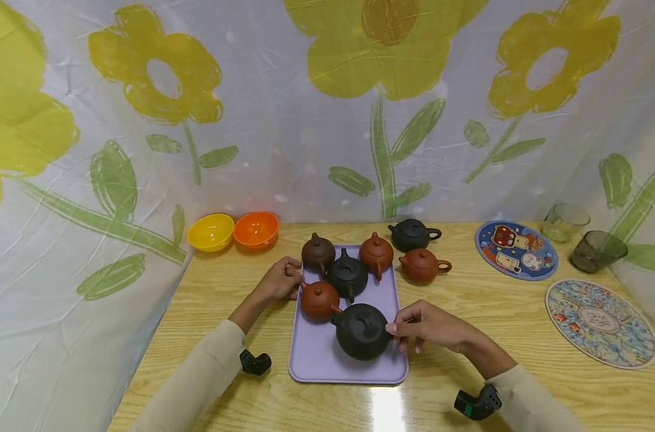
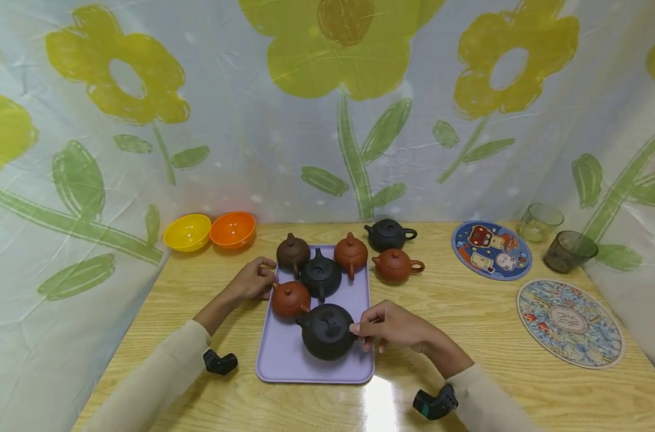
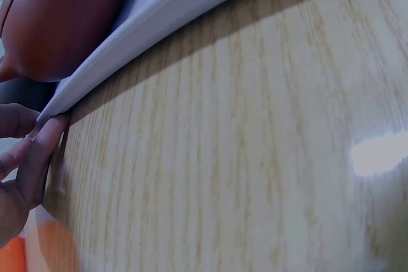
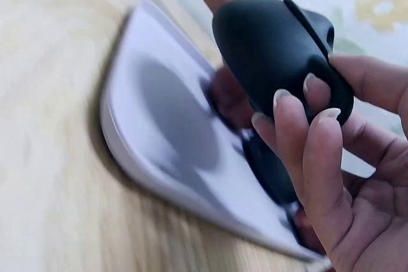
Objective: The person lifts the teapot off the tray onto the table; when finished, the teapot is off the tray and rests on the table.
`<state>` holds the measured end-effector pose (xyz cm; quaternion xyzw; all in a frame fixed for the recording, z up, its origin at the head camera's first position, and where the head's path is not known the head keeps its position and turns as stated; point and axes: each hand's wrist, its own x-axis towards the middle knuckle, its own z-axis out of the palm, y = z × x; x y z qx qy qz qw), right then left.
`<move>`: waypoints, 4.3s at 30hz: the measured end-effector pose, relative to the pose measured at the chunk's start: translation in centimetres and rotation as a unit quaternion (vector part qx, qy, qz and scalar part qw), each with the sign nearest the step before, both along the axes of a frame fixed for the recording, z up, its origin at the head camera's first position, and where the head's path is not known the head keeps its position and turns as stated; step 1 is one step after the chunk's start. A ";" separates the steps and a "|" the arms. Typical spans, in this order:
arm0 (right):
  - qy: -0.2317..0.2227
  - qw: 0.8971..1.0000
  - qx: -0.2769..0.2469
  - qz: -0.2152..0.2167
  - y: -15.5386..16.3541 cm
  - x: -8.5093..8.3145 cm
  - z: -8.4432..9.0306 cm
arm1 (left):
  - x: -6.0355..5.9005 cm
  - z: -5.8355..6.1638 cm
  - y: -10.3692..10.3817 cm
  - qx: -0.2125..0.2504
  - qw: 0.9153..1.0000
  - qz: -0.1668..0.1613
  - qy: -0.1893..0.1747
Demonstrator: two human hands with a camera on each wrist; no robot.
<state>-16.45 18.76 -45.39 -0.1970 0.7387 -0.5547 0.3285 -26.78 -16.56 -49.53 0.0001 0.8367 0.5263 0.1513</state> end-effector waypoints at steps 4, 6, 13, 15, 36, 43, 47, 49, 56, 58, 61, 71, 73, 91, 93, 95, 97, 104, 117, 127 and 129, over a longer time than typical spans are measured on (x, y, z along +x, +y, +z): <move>0.014 1.000 -0.009 0.011 2.2 -0.7 -0.1 | 0.0 0.0 0.1 0.004 1.000 0.002 -0.005; 0.023 0.999 -0.017 0.019 3.3 -1.1 -0.2 | 0.0 0.0 0.1 0.002 1.000 0.004 -0.007; 0.056 0.997 -0.030 0.045 6.8 -2.3 -0.3 | 0.0 0.1 0.0 0.000 1.000 0.004 -0.006; 0.063 0.996 -0.031 0.050 7.6 -2.6 -0.3 | 0.0 0.2 0.0 -0.001 1.000 0.003 -0.005; 0.055 0.998 0.023 0.020 13.7 -4.5 -1.4 | 0.1 0.1 0.1 -0.005 1.000 0.004 -0.001; 0.032 0.998 0.046 0.013 13.9 -4.8 -2.1 | 0.1 0.2 0.1 -0.007 1.000 0.005 -0.004; 0.025 0.998 0.054 0.008 13.8 -4.9 -2.5 | 0.1 0.1 0.0 -0.004 1.000 0.003 -0.001; 0.021 0.998 0.055 0.006 13.8 -5.0 -2.6 | 0.1 0.1 0.0 -0.004 1.000 0.003 0.000; 0.019 0.998 0.064 0.001 13.8 -5.1 -2.9 | 0.1 0.1 0.1 -0.010 1.000 0.003 0.001; 0.018 0.997 0.069 -0.004 13.8 -5.1 -2.9 | 0.1 0.1 0.1 -0.009 1.000 0.003 0.000; 0.016 0.997 0.076 -0.015 13.9 -5.1 -2.9 | 0.0 0.1 0.1 -0.007 1.000 0.004 0.000; 0.070 0.988 0.113 -0.078 13.8 -4.2 -2.3 | 0.0 -0.1 0.1 -0.004 1.000 0.006 -0.001; 0.081 0.984 0.122 -0.102 13.8 -4.0 -2.2 | -0.1 -0.1 0.1 0.002 1.000 0.006 0.000; 0.188 0.962 0.049 -0.194 9.3 -1.4 1.5 | -0.1 -0.1 0.2 0.000 1.000 0.002 -0.001; 0.171 0.967 0.037 -0.183 7.8 -1.0 1.8 | -0.1 -0.1 0.2 -0.002 1.000 0.000 0.000; 0.162 0.972 0.028 -0.166 6.3 -0.6 1.9 | -0.1 0.0 0.2 -0.004 1.000 -0.003 -0.001; 0.148 0.978 0.025 -0.146 4.7 -0.3 1.9 | -0.2 0.0 0.1 -0.004 1.000 -0.005 -0.002; 0.108 0.990 0.003 -0.095 -1.0 0.3 0.4 | -0.2 -0.1 -0.1 -0.003 1.000 -0.005 -0.002; -0.009 0.991 0.047 -0.128 -7.0 -0.4 -2.3 | -0.3 -0.1 -0.2 -0.007 1.000 -0.004 -0.004; -0.050 0.992 0.027 -0.108 -9.3 -1.2 -2.6 | -0.3 -0.1 -0.3 0.001 1.000 -0.007 0.001; -0.057 0.992 0.029 -0.108 -9.7 -1.4 -2.7 | -0.2 -0.1 -0.3 0.002 1.000 -0.008 0.001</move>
